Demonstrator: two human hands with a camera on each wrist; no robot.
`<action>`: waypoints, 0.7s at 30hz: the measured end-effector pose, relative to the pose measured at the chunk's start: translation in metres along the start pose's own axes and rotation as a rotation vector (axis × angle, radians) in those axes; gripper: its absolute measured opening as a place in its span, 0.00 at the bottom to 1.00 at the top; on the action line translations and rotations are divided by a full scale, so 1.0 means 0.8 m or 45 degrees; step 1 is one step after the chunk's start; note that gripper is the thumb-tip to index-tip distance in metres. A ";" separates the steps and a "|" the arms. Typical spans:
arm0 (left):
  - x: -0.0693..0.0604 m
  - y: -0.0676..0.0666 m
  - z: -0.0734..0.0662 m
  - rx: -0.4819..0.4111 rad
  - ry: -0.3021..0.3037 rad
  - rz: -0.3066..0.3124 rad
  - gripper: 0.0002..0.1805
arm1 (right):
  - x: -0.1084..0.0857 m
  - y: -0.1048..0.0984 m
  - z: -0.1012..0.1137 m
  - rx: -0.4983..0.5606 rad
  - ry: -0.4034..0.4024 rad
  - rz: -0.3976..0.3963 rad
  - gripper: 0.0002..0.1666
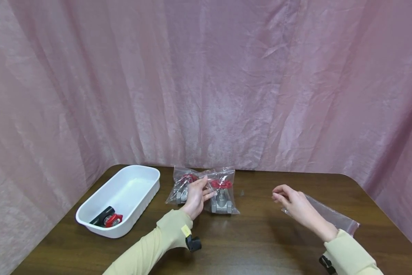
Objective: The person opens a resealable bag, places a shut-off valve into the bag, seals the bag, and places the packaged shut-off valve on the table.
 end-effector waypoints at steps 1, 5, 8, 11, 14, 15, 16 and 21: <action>0.001 0.000 0.000 -0.001 -0.001 0.000 0.16 | 0.000 -0.001 -0.001 -0.002 0.002 -0.001 0.06; 0.004 0.000 -0.001 0.019 -0.005 0.013 0.16 | -0.002 -0.007 -0.006 -0.044 0.018 -0.024 0.06; 0.009 0.001 -0.002 0.044 -0.012 0.022 0.16 | -0.004 -0.012 -0.012 -0.075 0.026 -0.036 0.05; 0.013 0.002 -0.001 0.072 -0.015 0.028 0.16 | -0.008 -0.017 -0.018 -0.128 0.038 -0.049 0.05; 0.018 0.002 0.000 0.112 -0.023 0.032 0.16 | -0.012 -0.024 -0.026 -0.219 0.063 -0.068 0.05; 0.019 0.002 0.000 0.126 -0.028 0.033 0.16 | -0.013 -0.026 -0.028 -0.263 0.075 -0.084 0.05; 0.021 0.001 0.000 0.142 -0.034 0.036 0.16 | -0.014 -0.028 -0.031 -0.294 0.089 -0.087 0.05; 0.032 -0.002 0.001 0.176 -0.075 0.046 0.17 | -0.020 -0.036 -0.046 -0.365 0.174 -0.036 0.11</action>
Point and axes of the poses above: each hand's wrist, its own x-axis towards the middle knuckle, its own y-axis out of the palm, z = x × y, the point moved 2 cm from there along x, towards the middle knuckle, and after that the axes turned 6 degrees about y, right-handed, at the moved point
